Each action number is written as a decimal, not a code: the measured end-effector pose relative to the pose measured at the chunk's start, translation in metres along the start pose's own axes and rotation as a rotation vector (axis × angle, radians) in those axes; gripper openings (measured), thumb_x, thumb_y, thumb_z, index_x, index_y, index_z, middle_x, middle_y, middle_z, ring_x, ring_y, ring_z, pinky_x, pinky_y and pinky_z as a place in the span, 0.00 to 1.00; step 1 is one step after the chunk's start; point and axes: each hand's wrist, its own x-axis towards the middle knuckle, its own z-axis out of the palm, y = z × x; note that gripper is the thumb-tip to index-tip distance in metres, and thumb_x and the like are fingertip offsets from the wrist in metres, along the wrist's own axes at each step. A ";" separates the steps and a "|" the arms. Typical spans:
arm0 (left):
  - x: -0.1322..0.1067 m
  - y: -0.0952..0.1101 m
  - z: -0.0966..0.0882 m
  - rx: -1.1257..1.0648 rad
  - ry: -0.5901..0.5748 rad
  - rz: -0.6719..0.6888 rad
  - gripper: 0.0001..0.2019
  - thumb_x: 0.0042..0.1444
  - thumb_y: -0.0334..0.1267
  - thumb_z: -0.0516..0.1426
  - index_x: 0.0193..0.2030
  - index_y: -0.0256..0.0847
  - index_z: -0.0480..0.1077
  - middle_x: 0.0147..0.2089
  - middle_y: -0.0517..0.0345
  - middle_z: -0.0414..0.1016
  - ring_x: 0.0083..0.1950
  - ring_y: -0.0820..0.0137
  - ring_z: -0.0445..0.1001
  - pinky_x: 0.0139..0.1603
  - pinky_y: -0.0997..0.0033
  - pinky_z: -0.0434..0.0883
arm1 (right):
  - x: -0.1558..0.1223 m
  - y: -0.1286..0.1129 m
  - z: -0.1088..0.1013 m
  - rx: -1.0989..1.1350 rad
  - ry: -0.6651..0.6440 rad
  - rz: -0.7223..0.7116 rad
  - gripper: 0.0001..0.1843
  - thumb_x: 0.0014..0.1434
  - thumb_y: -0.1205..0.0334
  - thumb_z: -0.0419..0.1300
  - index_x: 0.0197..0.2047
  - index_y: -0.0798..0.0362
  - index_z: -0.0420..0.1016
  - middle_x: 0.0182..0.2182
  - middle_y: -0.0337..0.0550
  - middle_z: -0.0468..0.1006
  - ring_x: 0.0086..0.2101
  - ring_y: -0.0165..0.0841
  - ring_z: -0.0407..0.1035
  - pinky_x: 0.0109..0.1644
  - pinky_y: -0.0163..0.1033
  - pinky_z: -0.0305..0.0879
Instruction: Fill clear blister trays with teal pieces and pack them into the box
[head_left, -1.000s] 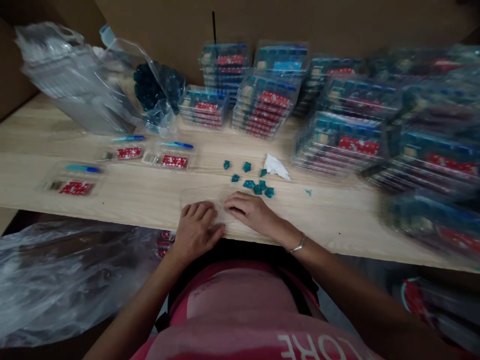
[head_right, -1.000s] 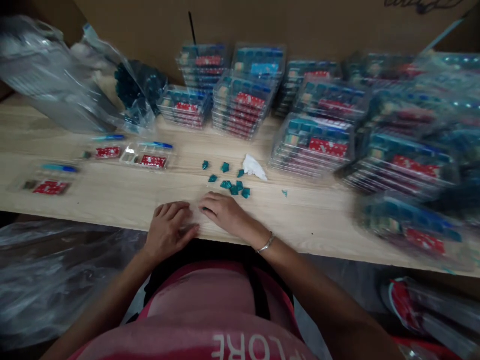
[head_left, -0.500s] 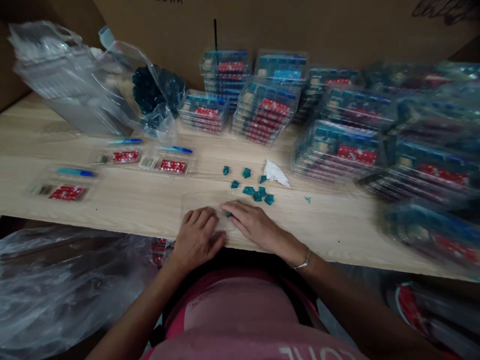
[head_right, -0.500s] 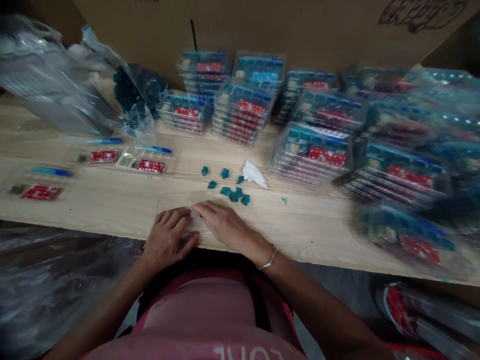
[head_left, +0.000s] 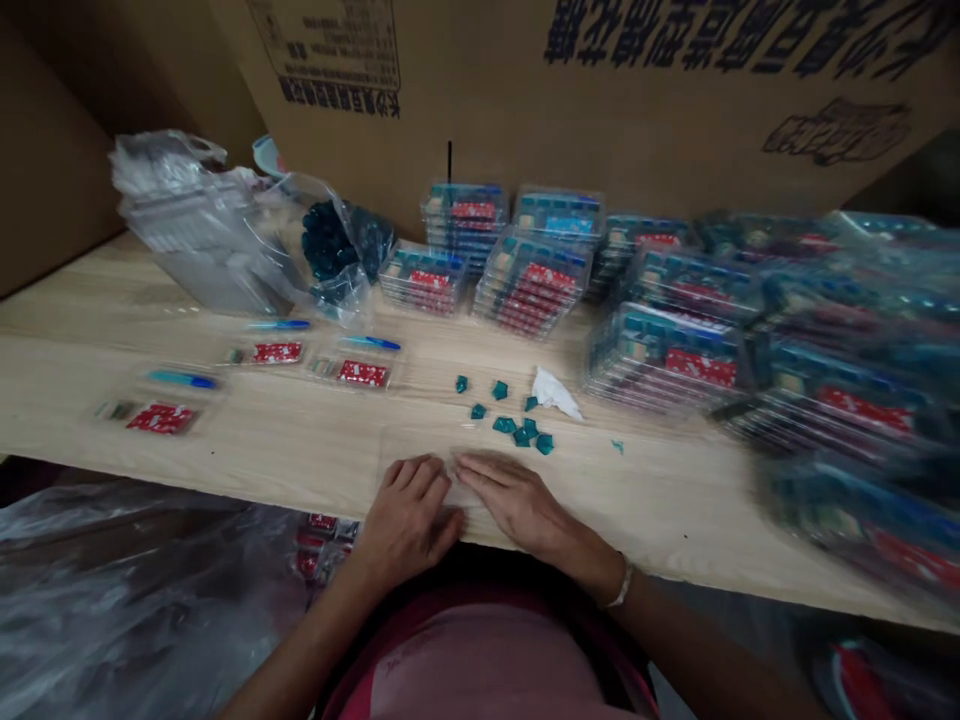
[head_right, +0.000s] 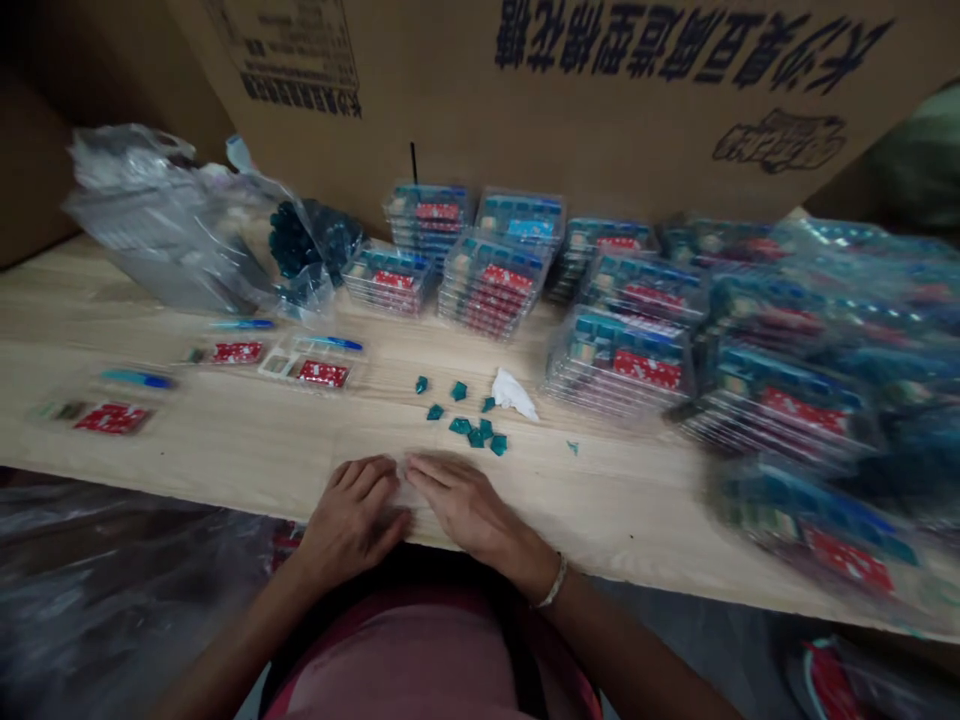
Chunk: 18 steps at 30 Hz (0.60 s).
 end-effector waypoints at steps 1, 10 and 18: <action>0.000 0.000 0.000 -0.003 -0.003 -0.001 0.11 0.58 0.40 0.54 0.44 0.36 0.69 0.48 0.46 0.73 0.51 0.58 0.69 0.50 0.57 0.66 | 0.004 0.000 -0.005 -0.009 0.014 -0.006 0.18 0.66 0.69 0.50 0.56 0.53 0.71 0.52 0.49 0.76 0.53 0.35 0.70 0.57 0.44 0.69; -0.001 -0.002 0.003 0.002 -0.002 0.000 0.11 0.58 0.41 0.54 0.43 0.36 0.69 0.48 0.44 0.74 0.51 0.57 0.69 0.51 0.57 0.66 | 0.024 0.061 -0.067 -0.493 0.075 0.467 0.16 0.62 0.74 0.49 0.47 0.58 0.76 0.47 0.56 0.77 0.46 0.41 0.71 0.49 0.44 0.68; 0.005 0.011 -0.008 -0.138 0.204 -0.014 0.12 0.58 0.39 0.57 0.47 0.40 0.69 0.55 0.44 0.72 0.57 0.56 0.68 0.57 0.52 0.63 | -0.016 0.065 -0.081 -0.501 0.116 0.516 0.14 0.62 0.72 0.50 0.41 0.55 0.76 0.39 0.50 0.79 0.41 0.40 0.73 0.46 0.43 0.69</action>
